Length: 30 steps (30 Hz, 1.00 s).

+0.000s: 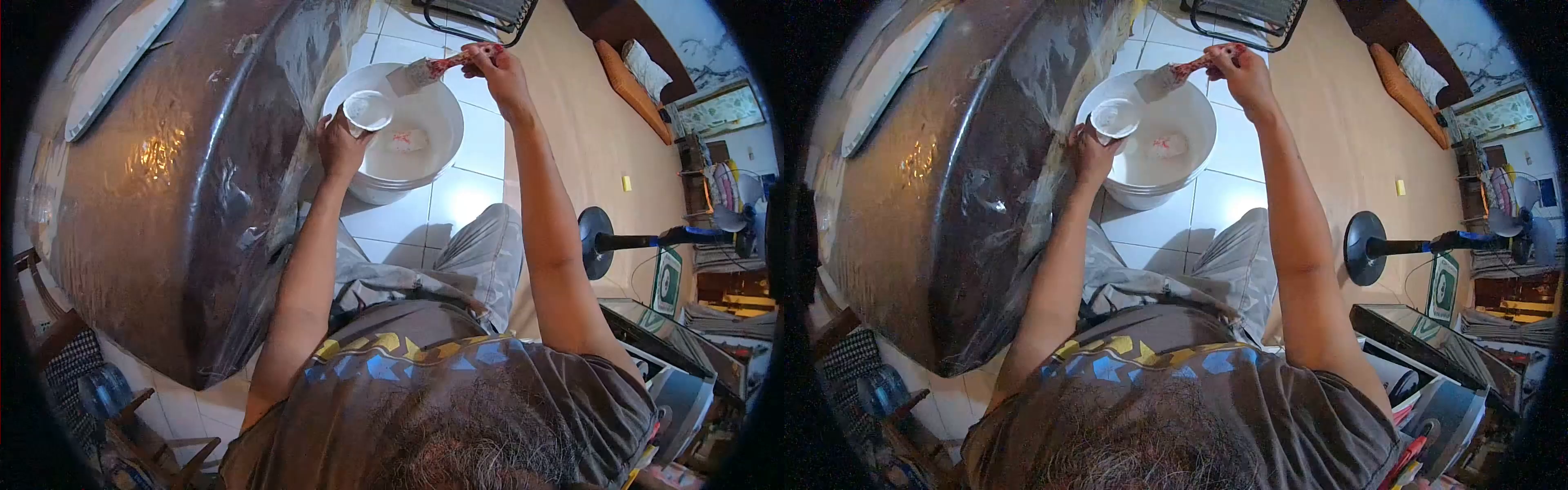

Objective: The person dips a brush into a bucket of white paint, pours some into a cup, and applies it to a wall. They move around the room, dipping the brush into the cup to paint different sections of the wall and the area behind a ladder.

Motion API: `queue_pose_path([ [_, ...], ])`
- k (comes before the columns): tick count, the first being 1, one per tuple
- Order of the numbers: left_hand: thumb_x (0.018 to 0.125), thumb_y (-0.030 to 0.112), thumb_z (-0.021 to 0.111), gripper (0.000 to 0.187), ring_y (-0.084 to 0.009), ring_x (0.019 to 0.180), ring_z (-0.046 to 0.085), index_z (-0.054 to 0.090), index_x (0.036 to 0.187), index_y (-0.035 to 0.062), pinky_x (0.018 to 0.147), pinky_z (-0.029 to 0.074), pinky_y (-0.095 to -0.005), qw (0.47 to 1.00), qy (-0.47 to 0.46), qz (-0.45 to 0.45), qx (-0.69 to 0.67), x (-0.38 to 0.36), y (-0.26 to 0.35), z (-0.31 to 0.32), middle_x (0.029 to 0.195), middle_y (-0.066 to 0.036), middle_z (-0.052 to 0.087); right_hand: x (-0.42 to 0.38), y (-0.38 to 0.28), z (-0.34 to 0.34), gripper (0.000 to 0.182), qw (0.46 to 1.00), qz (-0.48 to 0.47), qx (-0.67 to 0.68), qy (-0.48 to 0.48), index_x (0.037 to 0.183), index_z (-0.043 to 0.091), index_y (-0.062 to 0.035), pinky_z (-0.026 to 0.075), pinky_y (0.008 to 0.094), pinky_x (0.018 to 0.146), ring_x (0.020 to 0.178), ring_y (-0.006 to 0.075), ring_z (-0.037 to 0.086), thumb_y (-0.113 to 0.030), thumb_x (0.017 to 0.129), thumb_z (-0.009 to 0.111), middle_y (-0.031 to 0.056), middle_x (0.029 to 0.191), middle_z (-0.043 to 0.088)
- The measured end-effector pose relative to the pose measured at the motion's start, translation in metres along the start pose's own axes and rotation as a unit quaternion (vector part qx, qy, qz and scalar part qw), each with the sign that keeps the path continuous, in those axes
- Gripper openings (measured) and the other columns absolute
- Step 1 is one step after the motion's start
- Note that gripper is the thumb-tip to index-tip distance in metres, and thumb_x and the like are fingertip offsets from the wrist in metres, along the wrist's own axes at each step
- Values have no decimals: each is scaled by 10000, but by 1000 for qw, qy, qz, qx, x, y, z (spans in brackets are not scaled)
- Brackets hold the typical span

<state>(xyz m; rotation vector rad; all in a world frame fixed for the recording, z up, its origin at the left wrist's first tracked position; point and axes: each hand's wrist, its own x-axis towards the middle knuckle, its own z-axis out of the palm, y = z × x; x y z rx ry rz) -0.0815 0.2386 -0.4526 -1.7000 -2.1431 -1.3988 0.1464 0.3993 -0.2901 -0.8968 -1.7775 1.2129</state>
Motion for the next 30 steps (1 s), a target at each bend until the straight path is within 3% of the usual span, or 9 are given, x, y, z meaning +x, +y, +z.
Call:
queue_pose_path([
  [5,709,242,850,538,-407,1026,593,630,1151,28,890,437,-504,997,-31,-66,-41,2,-4,5,1078,-206,660,-8,35,9,214,990,40,-127,-38,1006,710,11,520,274,689,737,131,640,-174,905,673,69,810,704],
  [8,722,223,845,508,-416,979,619,636,1133,11,846,464,-504,999,41,-15,-2,0,-10,12,1059,-216,662,-9,92,39,201,903,-68,-380,-190,1018,716,-46,526,360,809,876,279,688,-169,866,669,155,971,728],
  [9,722,223,845,508,-416,979,619,636,1133,11,846,464,-504,999,37,-14,-3,-1,-13,16,1059,-216,662,-23,65,64,209,885,24,-422,-193,1007,726,-69,524,381,811,867,319,682,-204,856,673,183,972,717],
  [14,733,319,827,678,-425,1033,576,525,1231,-29,916,426,-519,998,2,-57,-37,-2,-13,15,1080,-228,631,-22,177,110,293,868,2,-379,-320,930,745,-75,518,446,776,889,355,682,-280,720,755,181,935,717],
  [17,738,311,824,694,-431,1045,570,508,1245,-41,928,416,-521,997,9,-39,-70,-2,-19,20,1090,-232,629,-26,212,127,280,778,-68,-453,-430,920,751,-81,519,445,705,816,315,689,-251,696,748,165,886,721],
  [19,736,314,827,708,-432,1048,567,499,1251,-44,932,410,-524,998,23,-34,-44,0,-7,12,1086,-235,627,-32,206,137,293,678,41,-503,-535,1011,770,-121,513,421,851,970,313,677,-272,767,712,127,1041,728],
  [21,746,234,830,512,-418,1014,617,613,1139,-13,867,467,-501,998,34,-51,-28,1,2,6,1074,-215,661,-31,183,129,325,691,70,-490,-527,1012,767,-113,515,411,847,956,303,683,-301,749,736,114,1045,732],
  [26,709,296,845,703,-413,1009,591,515,1246,-17,939,407,-499,998,9,-64,-17,1,-1,6,1030,-217,653,-25,108,75,234,867,-19,-343,-360,1034,743,-55,537,338,715,825,236,693,-106,818,670,107,953,747],
  [30,694,279,852,679,-373,1003,615,539,1237,19,956,413,-473,998,-9,-55,-25,2,-1,4,1032,-194,670,-28,45,30,227,956,147,-214,-140,1039,735,-41,502,270,561,645,118,607,-216,915,662,47,788,688],
])
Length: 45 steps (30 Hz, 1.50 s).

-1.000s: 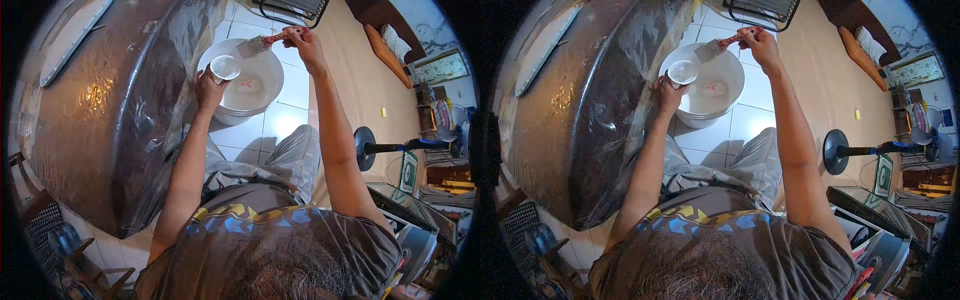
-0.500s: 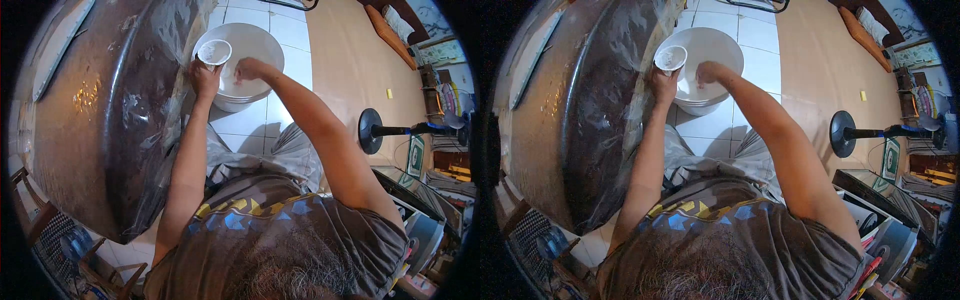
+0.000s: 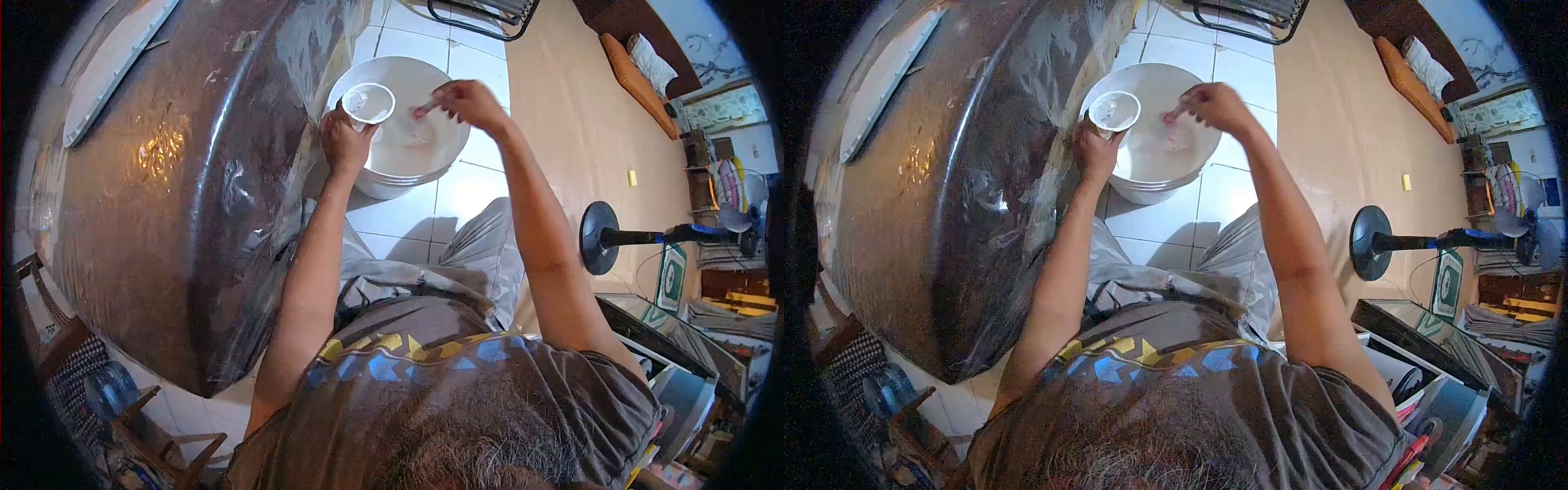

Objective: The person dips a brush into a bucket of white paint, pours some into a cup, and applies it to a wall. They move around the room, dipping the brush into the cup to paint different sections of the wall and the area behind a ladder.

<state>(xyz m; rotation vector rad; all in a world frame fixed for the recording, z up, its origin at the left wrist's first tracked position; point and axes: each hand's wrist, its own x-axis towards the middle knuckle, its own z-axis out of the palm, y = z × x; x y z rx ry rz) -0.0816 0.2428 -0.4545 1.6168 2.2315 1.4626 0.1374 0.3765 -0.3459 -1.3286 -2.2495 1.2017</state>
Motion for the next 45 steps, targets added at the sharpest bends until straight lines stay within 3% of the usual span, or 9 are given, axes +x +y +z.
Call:
queue_pose_path([
  [6,670,270,866,670,-362,1032,605,574,1232,48,960,409,-475,1000,-8,1,3,2,6,-8,1074,-170,672,-27,-29,-48,287,946,-30,268,178,921,706,-21,422,241,517,585,92,551,-267,995,578,18,713,634],
  [13,678,306,862,754,-309,1062,614,534,1304,43,1039,360,-455,999,-18,18,45,2,3,-4,1132,-155,670,-27,-32,-17,273,908,-81,390,127,916,704,-18,415,242,518,576,100,562,-239,988,561,32,693,637],
  [17,686,311,858,746,-293,1078,616,535,1303,43,1049,356,-448,999,-34,7,15,2,0,-2,1149,-153,669,-25,-28,5,262,931,-9,334,147,905,700,-5,413,246,487,554,107,559,-220,983,574,42,696,641],
  [19,654,280,875,753,-347,1058,607,540,1294,70,1011,367,-492,1000,-18,9,21,1,4,-5,1102,-155,680,-28,-26,1,261,930,-5,332,160,896,699,-3,408,246,480,549,106,554,-216,982,576,42,694,639],
  [22,710,316,841,710,-273,1069,631,541,1293,44,1047,362,-452,998,-33,18,44,0,1,-3,1130,-147,682,-37,-27,-14,266,928,-6,326,180,876,698,1,401,246,469,542,104,546,-209,982,575,41,689,635],
  [31,710,302,845,704,-286,1051,638,537,1288,43,1030,370,-463,999,-26,23,34,1,9,-8,1116,-141,689,-45,-31,-26,285,914,-42,364,171,836,695,-5,390,252,464,518,104,530,-214,981,568,37,648,616],
  [37,715,307,842,696,-293,1041,638,541,1281,37,1021,383,-442,999,-19,5,37,-1,3,-6,1097,-150,689,-42,-13,-28,253,916,10,344,204,857,690,-4,391,252,447,511,107,522,-198,972,577,32,653,604],
  [41,718,315,837,685,-299,1039,638,549,1275,38,1029,382,-432,999,-24,6,35,1,7,-6,1107,-163,684,-46,-12,-33,252,922,-2,311,232,867,687,-2,403,241,471,542,100,534,-221,963,607,29,684,614],
  [45,715,339,833,688,-306,1031,636,555,1269,38,1030,382,-439,998,-29,1,52,1,15,-13,1108,-166,681,-53,-27,-20,232,936,-103,238,239,960,694,5,445,228,543,623,89,571,-207,975,601,46,750,656],
])
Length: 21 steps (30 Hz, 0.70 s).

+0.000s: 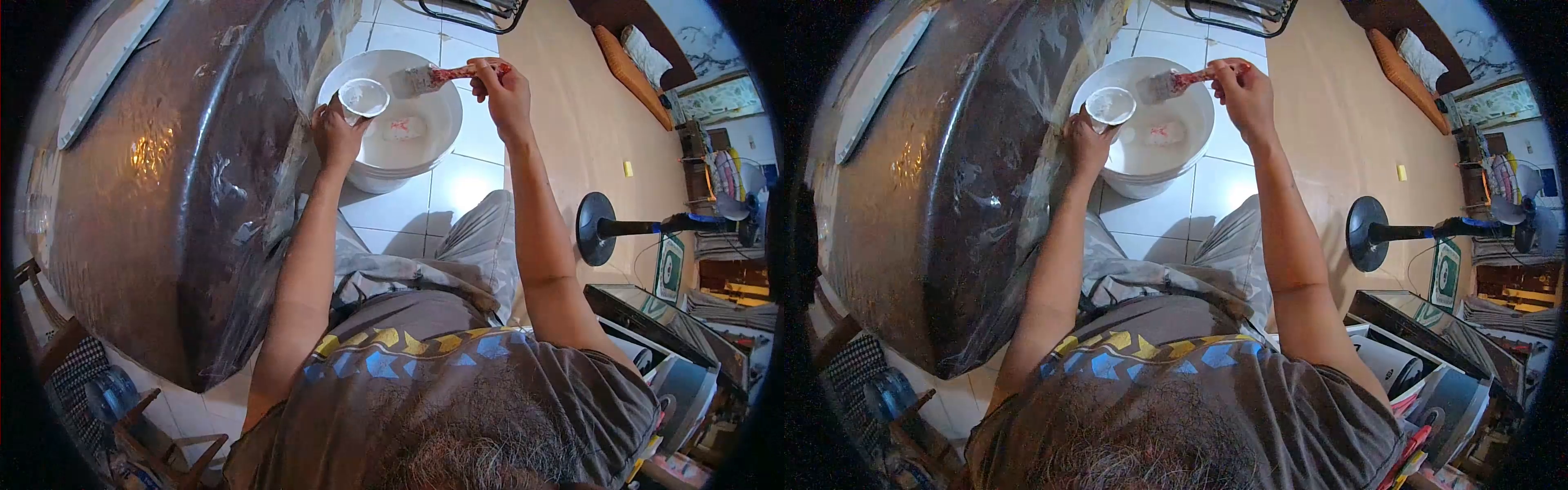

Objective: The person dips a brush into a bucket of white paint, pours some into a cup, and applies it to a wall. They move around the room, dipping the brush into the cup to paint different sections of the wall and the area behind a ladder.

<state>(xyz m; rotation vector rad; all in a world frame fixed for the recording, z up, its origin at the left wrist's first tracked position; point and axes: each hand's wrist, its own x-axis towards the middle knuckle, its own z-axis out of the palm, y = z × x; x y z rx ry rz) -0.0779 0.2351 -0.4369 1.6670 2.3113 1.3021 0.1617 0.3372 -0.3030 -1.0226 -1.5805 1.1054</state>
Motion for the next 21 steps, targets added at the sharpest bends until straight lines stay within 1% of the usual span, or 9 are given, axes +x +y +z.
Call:
queue_pose_path([
  [1,714,351,831,690,-309,1025,637,557,1267,41,1029,383,-441,1000,5,9,3,0,-1,0,1106,-160,682,-4,-4,4,230,997,-64,-29,-17,997,694,6,478,233,583,665,96,599,-203,979,601,56,777,678],
  [2,714,351,831,690,-309,1025,637,557,1267,41,1029,383,-441,1000,5,10,3,1,-1,1,1106,-160,682,-8,-7,8,230,998,-63,-28,-17,997,694,6,478,233,583,665,96,599,-203,979,601,56,777,678],
  [4,712,385,824,700,-315,1006,642,560,1258,35,1028,387,-452,1000,12,11,10,1,-5,7,1104,-149,686,-21,-21,16,212,970,-207,-108,-67,1049,687,11,527,259,687,777,126,656,-176,966,629,76,870,716],
  [5,712,385,824,700,-315,1006,642,560,1258,35,1028,387,-452,1000,12,11,10,0,-7,8,1104,-149,686,-30,-28,17,217,952,-240,-149,-114,1117,679,-2,538,308,779,843,169,663,-149,960,644,87,1027,719],
  [6,715,400,818,708,-317,1012,640,559,1260,29,1036,378,-452,999,22,26,-16,-2,-9,9,1098,-150,689,-39,-32,22,249,936,-253,-202,-135,1131,690,-58,539,318,784,862,197,664,-83,884,708,94,1023,713],
  [8,718,415,811,716,-320,1017,639,558,1262,24,1045,370,-452,998,32,41,-43,-1,-10,9,1092,-151,692,-53,-38,28,245,888,-325,-271,-179,1075,717,-123,553,336,775,913,239,663,-100,832,737,63,969,699],
  [11,726,402,806,728,-323,1041,630,542,1277,6,1050,357,-448,996,-6,27,-80,2,-13,10,1065,-163,696,-67,-37,25,280,844,-355,-333,-225,1079,720,-135,550,349,767,917,236,644,-124,801,750,53,941,684],
  [13,736,368,804,725,-320,1062,621,525,1296,2,1052,352,-447,1000,5,25,-4,-1,-13,12,1062,-174,694,-72,-36,19,286,838,-359,-344,-227,1079,720,-140,549,349,764,907,227,645,-125,795,750,42,937,684],
  [21,724,329,823,726,-330,1060,618,522,1297,-1,1041,366,-454,1000,-12,-4,19,0,-6,9,1117,-185,673,-75,-62,-7,305,825,-357,-364,-243,1067,720,-139,548,353,756,887,222,640,-106,767,763,20,925,678],
])
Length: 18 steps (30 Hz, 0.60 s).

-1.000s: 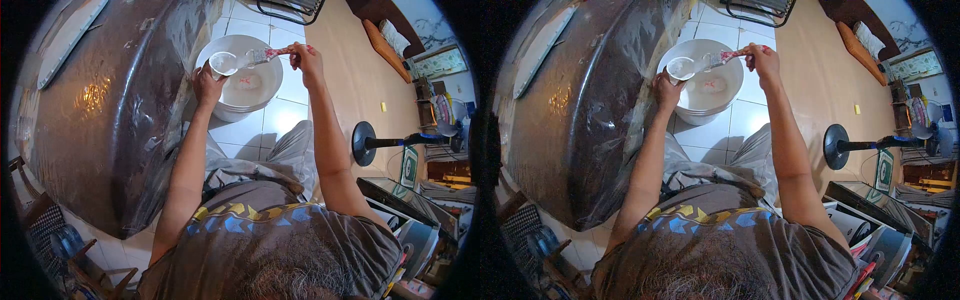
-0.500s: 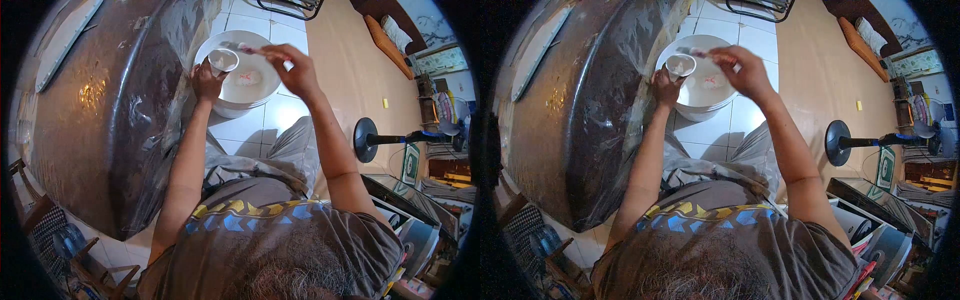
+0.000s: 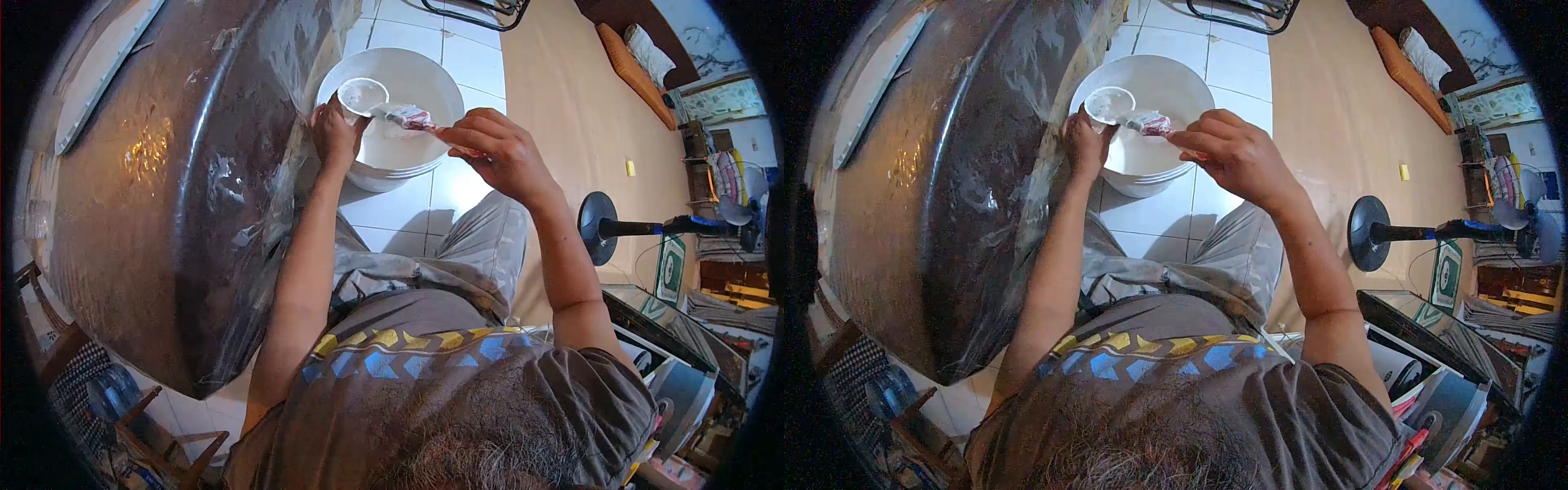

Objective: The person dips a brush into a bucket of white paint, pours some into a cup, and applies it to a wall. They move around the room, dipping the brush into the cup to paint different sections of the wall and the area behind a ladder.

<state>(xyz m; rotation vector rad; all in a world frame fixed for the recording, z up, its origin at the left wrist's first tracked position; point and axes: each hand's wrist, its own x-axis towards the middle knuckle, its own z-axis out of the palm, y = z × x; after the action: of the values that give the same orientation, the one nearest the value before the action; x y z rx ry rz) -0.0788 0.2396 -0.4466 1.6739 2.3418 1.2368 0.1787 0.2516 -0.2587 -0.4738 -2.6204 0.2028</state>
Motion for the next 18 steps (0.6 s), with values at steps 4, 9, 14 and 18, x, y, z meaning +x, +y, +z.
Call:
queue_pose_path([
  [4,703,321,844,743,-342,1055,616,525,1296,6,1028,379,-463,1000,8,-8,-17,0,-1,-1,1113,-193,669,0,6,-13,303,999,49,7,8,1056,720,-121,548,355,759,894,235,642,-67,761,765,45,926,684],
  [9,721,308,843,646,-390,1057,604,569,1224,9,971,409,-486,999,38,-3,-34,0,-4,5,1072,-214,662,2,31,1,197,987,158,37,-6,1041,727,-96,547,375,793,924,274,662,-105,844,716,87,985,712],
  [14,729,245,843,601,-421,1047,605,576,1201,-13,881,474,-485,998,32,-35,-44,1,2,-1,1096,-223,661,17,82,80,231,961,179,82,-195,1048,728,-107,532,413,826,914,323,682,-260,893,651,124,967,724],
  [18,732,248,842,596,-426,1044,607,577,1201,-10,884,467,-495,998,43,-15,-47,1,1,0,1103,-229,660,35,107,162,238,937,123,11,-326,1009,744,-129,529,437,811,910,334,685,-293,852,671,123,971,731],
])
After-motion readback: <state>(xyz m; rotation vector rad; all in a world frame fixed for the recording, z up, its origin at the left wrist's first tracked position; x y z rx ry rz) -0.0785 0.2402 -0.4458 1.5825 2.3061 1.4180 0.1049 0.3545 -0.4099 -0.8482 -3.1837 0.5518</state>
